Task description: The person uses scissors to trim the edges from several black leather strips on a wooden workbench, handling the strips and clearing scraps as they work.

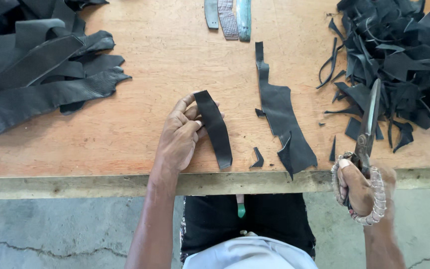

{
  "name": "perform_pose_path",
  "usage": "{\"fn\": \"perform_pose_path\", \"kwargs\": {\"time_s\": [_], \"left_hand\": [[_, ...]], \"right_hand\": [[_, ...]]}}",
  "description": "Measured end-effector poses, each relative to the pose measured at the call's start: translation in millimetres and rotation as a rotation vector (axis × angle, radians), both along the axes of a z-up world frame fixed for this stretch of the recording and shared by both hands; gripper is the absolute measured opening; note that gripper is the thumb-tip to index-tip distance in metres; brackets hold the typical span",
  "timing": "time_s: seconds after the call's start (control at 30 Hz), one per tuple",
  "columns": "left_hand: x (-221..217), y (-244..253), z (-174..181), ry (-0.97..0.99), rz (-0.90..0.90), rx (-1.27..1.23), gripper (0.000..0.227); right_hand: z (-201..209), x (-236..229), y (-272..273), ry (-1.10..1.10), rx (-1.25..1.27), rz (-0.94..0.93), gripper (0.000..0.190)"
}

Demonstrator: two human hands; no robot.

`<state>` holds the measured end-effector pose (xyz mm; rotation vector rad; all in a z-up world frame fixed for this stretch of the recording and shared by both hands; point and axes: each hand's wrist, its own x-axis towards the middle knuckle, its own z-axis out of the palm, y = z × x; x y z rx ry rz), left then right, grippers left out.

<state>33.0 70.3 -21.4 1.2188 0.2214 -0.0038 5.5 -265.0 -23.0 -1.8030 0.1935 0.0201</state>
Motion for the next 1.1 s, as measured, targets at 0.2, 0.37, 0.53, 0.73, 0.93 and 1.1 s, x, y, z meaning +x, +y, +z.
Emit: {"fn": "perform_pose_path", "kwargs": {"time_s": [0.2, 0.37, 0.53, 0.73, 0.93, 1.1], "left_hand": [[-0.4, 0.3, 2.3, -0.022, 0.001, 0.008, 0.073], [0.7, -2.0, 6.2, 0.038, 0.030, 0.023, 0.075], [-0.6, -1.1, 1.1, 0.035, 0.029, -0.019, 0.071], [1.5, 3.9, 3.9, -0.006, -0.004, -0.174, 0.078], [0.4, 0.0, 10.7, 0.056, -0.143, 0.136, 0.087], [49.5, 14.3, 39.7, 0.035, -0.341, 0.478, 0.068]], "right_hand": [[-8.2, 1.4, -7.8, -0.143, -0.069, 0.109, 0.039], [-7.9, 1.6, -8.2, -0.034, -0.088, 0.044, 0.037], [-2.0, 1.2, -5.8, 0.093, -0.231, 0.007, 0.036], [3.3, 14.1, -11.9, 0.254, -0.134, 0.025, 0.037], [-1.7, 23.6, -18.9, 0.299, -0.006, 0.060, 0.036], [-0.3, 29.0, -21.0, 0.385, 0.021, 0.041, 0.038]]}}
